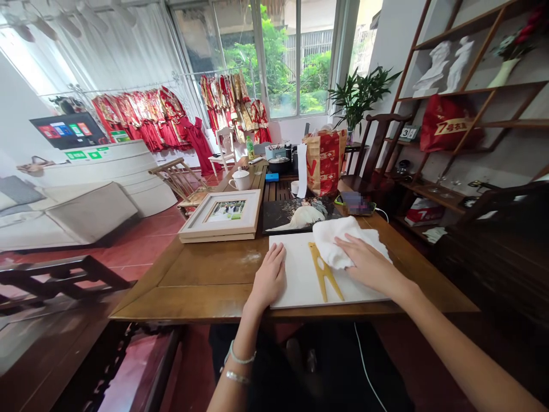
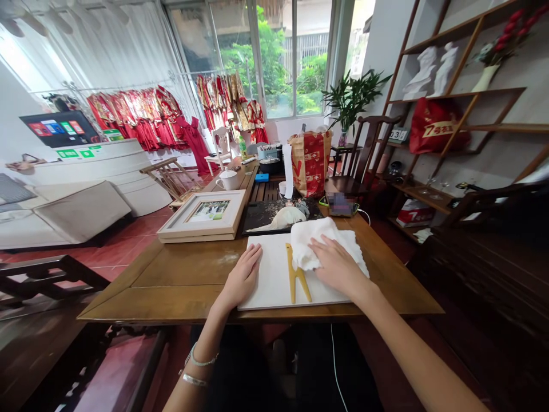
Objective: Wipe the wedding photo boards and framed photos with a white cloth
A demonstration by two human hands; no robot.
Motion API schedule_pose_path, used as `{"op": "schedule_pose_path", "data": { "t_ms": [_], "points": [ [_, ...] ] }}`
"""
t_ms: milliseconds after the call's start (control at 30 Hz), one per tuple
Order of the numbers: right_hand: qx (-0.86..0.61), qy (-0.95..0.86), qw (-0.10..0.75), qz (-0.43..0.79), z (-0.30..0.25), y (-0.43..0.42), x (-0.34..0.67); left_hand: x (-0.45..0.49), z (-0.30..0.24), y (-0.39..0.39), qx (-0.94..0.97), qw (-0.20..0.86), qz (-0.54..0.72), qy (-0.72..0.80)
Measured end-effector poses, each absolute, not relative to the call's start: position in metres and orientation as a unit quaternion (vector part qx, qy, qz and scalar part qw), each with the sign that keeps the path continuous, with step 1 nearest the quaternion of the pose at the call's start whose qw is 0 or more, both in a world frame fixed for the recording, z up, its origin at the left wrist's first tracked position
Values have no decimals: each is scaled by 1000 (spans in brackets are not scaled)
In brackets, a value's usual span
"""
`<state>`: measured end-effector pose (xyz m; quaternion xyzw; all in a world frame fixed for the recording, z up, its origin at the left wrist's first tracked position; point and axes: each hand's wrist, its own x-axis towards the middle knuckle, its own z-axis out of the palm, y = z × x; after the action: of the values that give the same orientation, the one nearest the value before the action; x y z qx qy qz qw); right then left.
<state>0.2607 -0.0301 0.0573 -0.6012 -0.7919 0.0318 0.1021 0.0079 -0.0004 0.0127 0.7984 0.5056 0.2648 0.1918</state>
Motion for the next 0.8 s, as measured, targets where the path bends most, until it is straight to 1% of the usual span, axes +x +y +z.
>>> {"op": "schedule_pose_path", "data": {
  "t_ms": [100,200,300,400,600,700,800],
  "points": [
    [-590,-800,102,32,56,-4,257,7,11,0,800,188,269,503],
    [-564,-818,104,44,57,0,243,7,11,1,797,189,277,502],
    [-538,-835,98,54,58,-19,229,7,12,1,798,190,278,500],
    [-507,-856,83,59,58,-55,227,8,13,1,801,189,267,502],
    [-470,-874,72,97,61,-129,254,8,14,0,801,191,265,501],
    [-489,-862,80,110,61,-134,272,7,13,1,802,191,266,500],
    [-535,-835,87,95,57,-108,289,6,10,1,802,189,276,495]
  ]
}}
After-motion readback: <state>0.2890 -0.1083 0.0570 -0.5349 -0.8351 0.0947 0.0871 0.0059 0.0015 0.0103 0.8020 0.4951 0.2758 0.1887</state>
